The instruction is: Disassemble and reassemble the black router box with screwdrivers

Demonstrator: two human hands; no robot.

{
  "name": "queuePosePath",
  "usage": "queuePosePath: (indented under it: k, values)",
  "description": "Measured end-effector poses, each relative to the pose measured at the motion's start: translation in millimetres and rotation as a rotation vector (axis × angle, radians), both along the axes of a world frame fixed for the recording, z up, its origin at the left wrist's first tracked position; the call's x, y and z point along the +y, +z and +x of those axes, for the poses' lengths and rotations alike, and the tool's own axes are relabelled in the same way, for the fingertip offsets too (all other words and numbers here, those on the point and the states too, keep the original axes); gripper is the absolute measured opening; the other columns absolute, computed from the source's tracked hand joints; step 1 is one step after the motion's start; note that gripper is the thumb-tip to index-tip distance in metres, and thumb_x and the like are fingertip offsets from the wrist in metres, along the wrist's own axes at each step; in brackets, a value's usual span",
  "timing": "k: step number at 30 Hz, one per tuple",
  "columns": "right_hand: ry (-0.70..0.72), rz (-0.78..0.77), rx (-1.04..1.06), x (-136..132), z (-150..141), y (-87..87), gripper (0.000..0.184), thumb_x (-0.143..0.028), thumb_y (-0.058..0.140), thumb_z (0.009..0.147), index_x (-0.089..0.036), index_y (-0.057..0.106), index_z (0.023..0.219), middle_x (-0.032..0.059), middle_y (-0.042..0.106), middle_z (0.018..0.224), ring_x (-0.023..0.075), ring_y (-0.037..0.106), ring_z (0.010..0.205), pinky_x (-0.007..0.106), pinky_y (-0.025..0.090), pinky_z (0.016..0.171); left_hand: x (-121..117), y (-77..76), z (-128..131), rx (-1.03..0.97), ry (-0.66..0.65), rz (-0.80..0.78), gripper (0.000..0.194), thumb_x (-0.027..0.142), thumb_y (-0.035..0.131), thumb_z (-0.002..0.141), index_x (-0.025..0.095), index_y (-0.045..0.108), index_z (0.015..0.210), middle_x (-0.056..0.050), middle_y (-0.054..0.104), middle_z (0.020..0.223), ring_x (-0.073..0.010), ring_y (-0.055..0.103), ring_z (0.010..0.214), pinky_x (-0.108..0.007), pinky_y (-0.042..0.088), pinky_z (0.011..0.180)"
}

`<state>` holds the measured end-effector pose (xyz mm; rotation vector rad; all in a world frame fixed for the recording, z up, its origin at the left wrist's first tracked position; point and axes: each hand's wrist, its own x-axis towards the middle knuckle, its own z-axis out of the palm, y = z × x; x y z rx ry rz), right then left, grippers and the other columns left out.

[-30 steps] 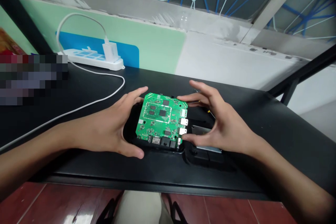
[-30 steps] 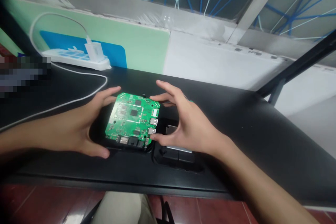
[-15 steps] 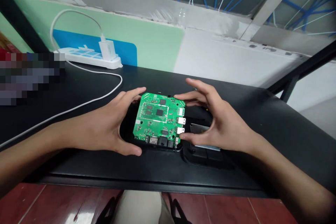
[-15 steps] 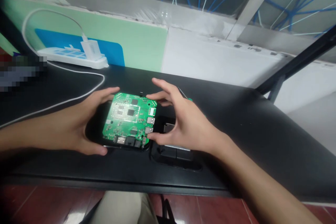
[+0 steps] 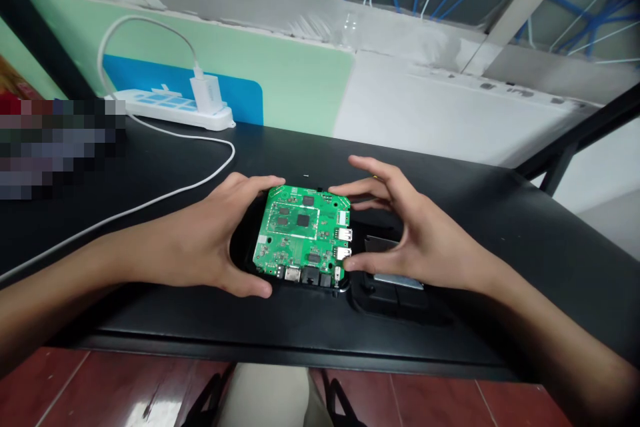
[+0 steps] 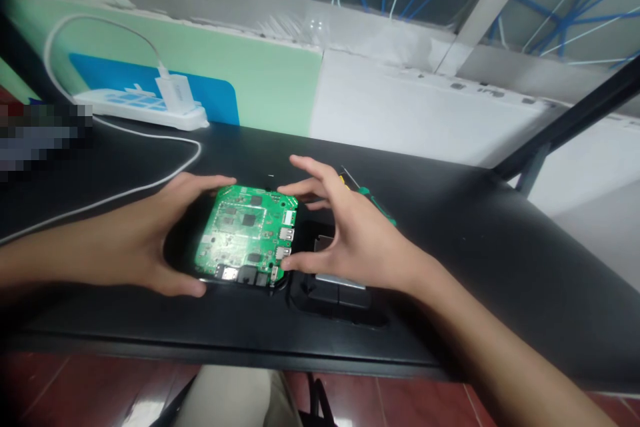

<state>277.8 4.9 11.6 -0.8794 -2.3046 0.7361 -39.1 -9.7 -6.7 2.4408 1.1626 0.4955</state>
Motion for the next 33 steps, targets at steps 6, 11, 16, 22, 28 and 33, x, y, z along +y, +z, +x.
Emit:
queuePosePath:
  k: [6, 11, 16, 22, 28, 33]
  values:
    - [0.001, -0.072, -0.016, -1.9, -0.4, 1.2, 0.110, -0.048, 0.091, 0.068, -0.027, 0.029, 0.156, 0.0125, 0.063, 0.145, 0.0296, 0.063, 0.133, 0.053, 0.056, 0.113, 0.5, -1.1, 0.9, -0.054, -0.044, -0.037, 0.110, 0.064, 0.089, 0.063, 0.034, 0.027, 0.150, -0.008, 0.048, 0.142, -0.0382, 0.052, 0.129, -0.054, 0.052, 0.105]
    - [-0.026, -0.103, -0.059, -4.5, -2.4, 4.3, 0.095, -0.048, 0.082, 0.079, -0.027, 0.030, 0.156, 0.0119, 0.065, 0.145, 0.0282, 0.067, 0.129, 0.054, 0.057, 0.112, 2.8, -4.3, 0.7, -0.047, -0.052, 0.004, 0.108, 0.065, 0.089, 0.059, 0.033, 0.035, 0.146, -0.008, 0.053, 0.134, -0.0392, 0.052, 0.123, -0.056, 0.052, 0.101]
    - [-0.073, -0.082, -0.168, -6.2, -3.9, 5.4, 0.089, -0.048, 0.076, 0.084, -0.027, 0.031, 0.157, 0.0095, 0.067, 0.144, 0.0282, 0.066, 0.132, 0.043, 0.069, 0.090, 4.5, -4.9, 0.9, -0.014, -0.082, 0.040, 0.097, 0.066, 0.087, 0.063, 0.032, 0.042, 0.142, -0.009, 0.056, 0.128, -0.0377, 0.053, 0.120, -0.056, 0.054, 0.098]
    - [-0.097, -0.049, -0.154, -6.9, -4.0, 4.4, 0.095, -0.047, 0.075, 0.086, -0.024, 0.024, 0.162, 0.0096, 0.071, 0.139, 0.0286, 0.070, 0.127, 0.032, 0.070, 0.069, 2.8, -1.9, 1.5, 0.000, -0.085, 0.017, 0.100, 0.067, 0.087, 0.063, 0.030, 0.041, 0.143, -0.010, 0.054, 0.131, -0.0389, 0.052, 0.123, -0.057, 0.054, 0.100]
    - [-0.086, -0.031, -0.182, -6.2, -1.7, 4.4, 0.100, -0.046, 0.071, 0.089, -0.026, 0.013, 0.167, 0.0090, 0.070, 0.140, 0.0305, 0.075, 0.116, 0.035, 0.069, 0.061, 5.0, -8.8, -3.7, -0.030, -0.084, 0.036, 0.115, 0.064, 0.090, 0.060, 0.038, 0.029, 0.155, -0.009, 0.054, 0.132, -0.0383, 0.055, 0.120, -0.055, 0.056, 0.096]
    - [-0.096, -0.025, -0.183, -5.0, -1.7, 4.1, 0.093, -0.047, 0.068, 0.090, -0.026, 0.018, 0.165, 0.0099, 0.071, 0.139, 0.0264, 0.078, 0.103, 0.037, 0.069, 0.066, 3.8, -3.4, -1.1, 0.018, -0.119, 0.037, 0.087, 0.067, 0.086, 0.066, 0.037, 0.050, 0.139, -0.008, 0.049, 0.149, -0.0415, 0.046, 0.136, -0.060, 0.048, 0.108]
